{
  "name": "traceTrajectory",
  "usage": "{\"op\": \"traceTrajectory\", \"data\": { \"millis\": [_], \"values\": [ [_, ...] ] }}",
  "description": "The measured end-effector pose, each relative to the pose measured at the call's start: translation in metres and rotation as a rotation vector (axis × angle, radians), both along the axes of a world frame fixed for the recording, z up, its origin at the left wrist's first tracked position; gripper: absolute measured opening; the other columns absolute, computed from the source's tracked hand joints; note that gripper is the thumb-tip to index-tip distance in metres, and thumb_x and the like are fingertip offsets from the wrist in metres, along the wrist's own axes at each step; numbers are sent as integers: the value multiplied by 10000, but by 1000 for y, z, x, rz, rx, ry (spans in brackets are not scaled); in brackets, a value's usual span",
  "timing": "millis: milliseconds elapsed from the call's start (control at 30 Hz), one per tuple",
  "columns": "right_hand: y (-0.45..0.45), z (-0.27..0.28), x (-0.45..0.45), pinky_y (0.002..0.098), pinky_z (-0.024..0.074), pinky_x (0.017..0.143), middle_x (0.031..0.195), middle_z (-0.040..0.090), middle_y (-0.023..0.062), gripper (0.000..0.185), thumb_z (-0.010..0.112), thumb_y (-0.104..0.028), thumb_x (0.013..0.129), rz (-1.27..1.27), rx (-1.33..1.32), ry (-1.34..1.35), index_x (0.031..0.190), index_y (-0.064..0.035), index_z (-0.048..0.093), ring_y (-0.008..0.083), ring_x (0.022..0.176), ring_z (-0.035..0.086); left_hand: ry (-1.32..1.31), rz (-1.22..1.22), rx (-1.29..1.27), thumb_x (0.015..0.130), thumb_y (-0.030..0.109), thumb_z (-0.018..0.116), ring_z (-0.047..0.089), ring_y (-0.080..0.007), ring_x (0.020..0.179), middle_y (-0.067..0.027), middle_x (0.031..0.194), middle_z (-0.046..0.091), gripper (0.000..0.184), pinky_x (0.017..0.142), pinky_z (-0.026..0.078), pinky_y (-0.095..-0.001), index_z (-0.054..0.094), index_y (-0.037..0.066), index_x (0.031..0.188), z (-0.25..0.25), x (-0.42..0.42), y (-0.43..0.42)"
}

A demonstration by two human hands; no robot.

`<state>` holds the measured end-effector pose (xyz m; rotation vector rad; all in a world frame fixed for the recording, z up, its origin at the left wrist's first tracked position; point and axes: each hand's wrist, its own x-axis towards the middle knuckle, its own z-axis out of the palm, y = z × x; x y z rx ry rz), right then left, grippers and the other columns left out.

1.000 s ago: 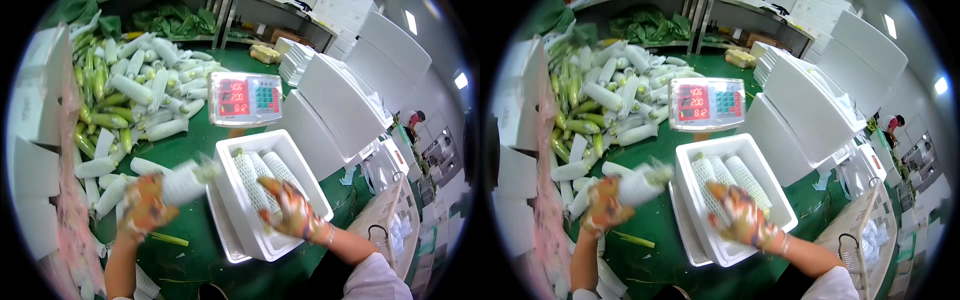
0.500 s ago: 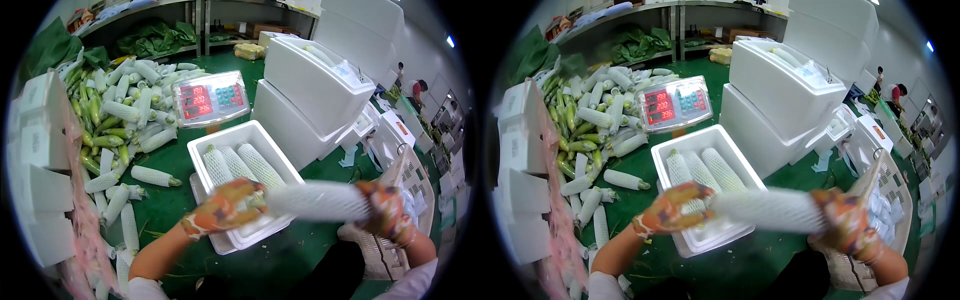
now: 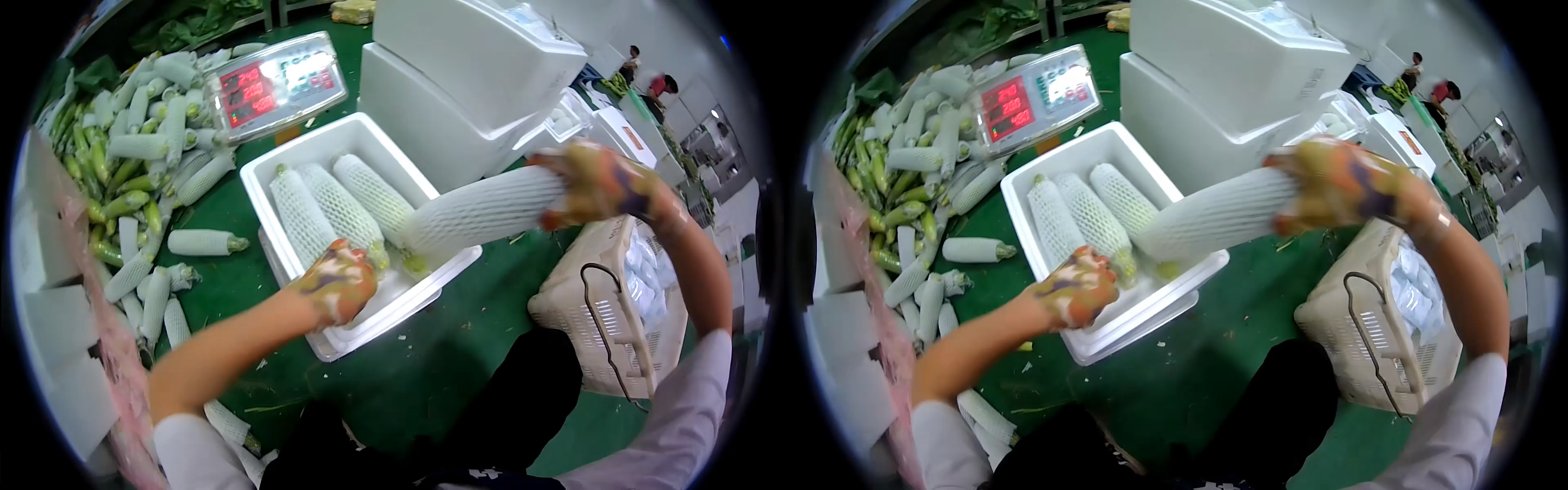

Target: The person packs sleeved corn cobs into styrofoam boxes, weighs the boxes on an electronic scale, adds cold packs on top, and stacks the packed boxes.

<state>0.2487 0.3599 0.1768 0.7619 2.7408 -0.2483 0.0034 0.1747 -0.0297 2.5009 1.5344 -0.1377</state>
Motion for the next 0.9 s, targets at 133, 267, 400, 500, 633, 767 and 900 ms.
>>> {"op": "traceTrajectory", "data": {
  "millis": [133, 267, 400, 500, 633, 767, 900],
  "values": [
    [20, -57, -75, 307, 541, 616, 787, 668, 98, 506, 782, -369, 692, 94, -309, -317, 1009, -2, 638, 221, 689, 651, -337, 141, 325, 610, 66, 579, 533, -323, 1007, -129, 916, 561, 195, 1005, 354, -477, 639, 65, 795, 7, -3, -31],
    [17, -98, -120, 291, 516, 580, 723, 623, 84, 523, 792, -410, 680, 150, -452, -523, 979, -6, 646, 215, 668, 627, -452, 200, 403, 621, 74, 576, 511, -332, 1021, -129, 957, 529, 197, 1058, 315, -494, 640, 70, 808, -3, -8, -43],
    [75, -119, -84, 293, 505, 591, 795, 650, 69, 470, 800, -394, 687, 333, -382, -37, 971, -52, 649, 172, 688, 607, -487, 277, 188, 737, 153, 564, 489, -331, 1087, -120, 1039, 542, 273, 1081, 298, -460, 592, 64, 993, 0, -24, -32],
    [70, -23, -56, 301, 539, 719, 908, 665, 95, 585, 829, -412, 654, 371, -121, -94, 1055, -42, 618, 182, 807, 633, -234, 328, 148, 844, 205, 527, 512, -323, 1038, -136, 1045, 534, 296, 1006, 345, -428, 531, 56, 1101, 11, -9, 3],
    [91, 17, -28, 299, 541, 861, 1075, 652, 150, 611, 839, -223, 687, 18, -317, -86, 1175, 30, 571, 215, 940, 656, -51, 322, 335, 843, 183, 523, 512, -339, 1023, -152, 1071, 517, 259, 959, 364, -450, 564, 61, 1067, -56, 5, 49],
    [155, -61, -9, 297, 538, 820, 1008, 660, 131, 603, 829, -300, 672, 133, -210, 135, 1130, 18, 599, 215, 917, 644, -44, 397, 530, 779, 175, 600, 480, -370, 1084, -170, 1121, 511, 255, 972, 360, -453, 628, 71, 1011, -37, -3, 46],
    [49, -71, -107, 299, 429, 541, 653, 585, 47, 435, 761, -476, 679, 160, -381, -434, 844, -83, 674, 166, 587, 546, -517, 627, 710, 636, 162, 726, 434, -378, 1181, -189, 1239, 466, 407, 993, 366, -436, 661, 87, 1031, -33, -19, 29]
  ]
}}
